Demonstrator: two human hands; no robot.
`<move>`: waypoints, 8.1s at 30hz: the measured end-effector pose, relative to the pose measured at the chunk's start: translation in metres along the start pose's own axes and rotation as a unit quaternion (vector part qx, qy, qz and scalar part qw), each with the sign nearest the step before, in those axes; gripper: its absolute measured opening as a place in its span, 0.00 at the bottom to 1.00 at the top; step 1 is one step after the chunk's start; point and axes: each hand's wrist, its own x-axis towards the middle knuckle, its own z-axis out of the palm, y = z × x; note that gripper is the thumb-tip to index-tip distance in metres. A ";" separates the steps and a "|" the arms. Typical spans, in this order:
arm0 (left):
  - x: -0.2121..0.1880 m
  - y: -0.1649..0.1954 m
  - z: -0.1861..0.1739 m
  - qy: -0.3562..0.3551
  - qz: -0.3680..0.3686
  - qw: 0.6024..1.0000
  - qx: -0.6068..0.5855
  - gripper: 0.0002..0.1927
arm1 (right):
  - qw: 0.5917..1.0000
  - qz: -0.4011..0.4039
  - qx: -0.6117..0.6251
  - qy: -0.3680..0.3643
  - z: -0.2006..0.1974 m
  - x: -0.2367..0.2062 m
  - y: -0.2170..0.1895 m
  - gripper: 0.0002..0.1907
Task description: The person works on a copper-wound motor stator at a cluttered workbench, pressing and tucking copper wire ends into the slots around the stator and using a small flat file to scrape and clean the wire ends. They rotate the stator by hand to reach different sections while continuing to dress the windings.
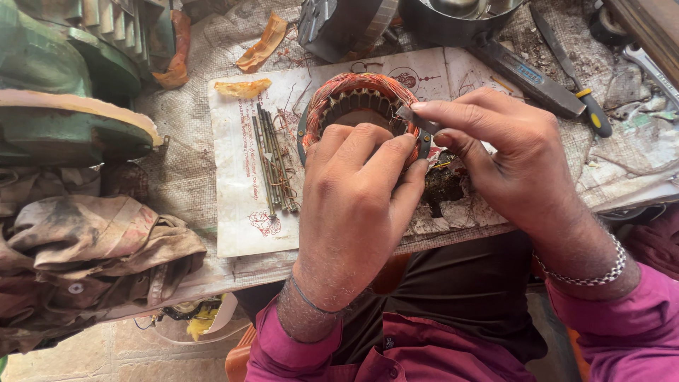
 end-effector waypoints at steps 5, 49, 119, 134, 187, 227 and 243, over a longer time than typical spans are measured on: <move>0.000 -0.001 -0.001 -0.005 0.000 1.000 -0.010 0.11 | 0.999 -0.004 -0.038 -0.004 -0.001 -0.002 0.003 0.32; -0.002 -0.007 0.001 -0.002 0.005 1.000 -0.012 0.08 | 0.984 -0.092 -0.136 0.066 0.007 0.006 -0.016 0.19; 0.000 -0.008 0.000 -0.022 -0.034 0.997 -0.058 0.16 | 0.997 -0.047 -0.051 -0.023 -0.006 0.002 -0.005 0.21; -0.001 -0.010 -0.001 -0.015 -0.024 0.997 -0.069 0.16 | 0.997 -0.059 -0.051 -0.022 -0.006 0.000 -0.004 0.19; -0.004 -0.011 -0.001 -0.001 -0.035 0.994 -0.101 0.22 | 0.980 -0.107 -0.156 0.062 0.006 0.003 -0.026 0.12; -0.004 -0.014 -0.009 -0.036 -0.022 0.995 -0.087 0.26 | 0.977 -0.117 -0.180 -0.004 0.005 0.013 -0.042 0.10; -0.003 -0.008 -0.015 -0.027 0.016 0.999 -0.038 0.14 | 0.968 -0.056 -0.236 0.070 -0.020 -0.010 -0.034 0.07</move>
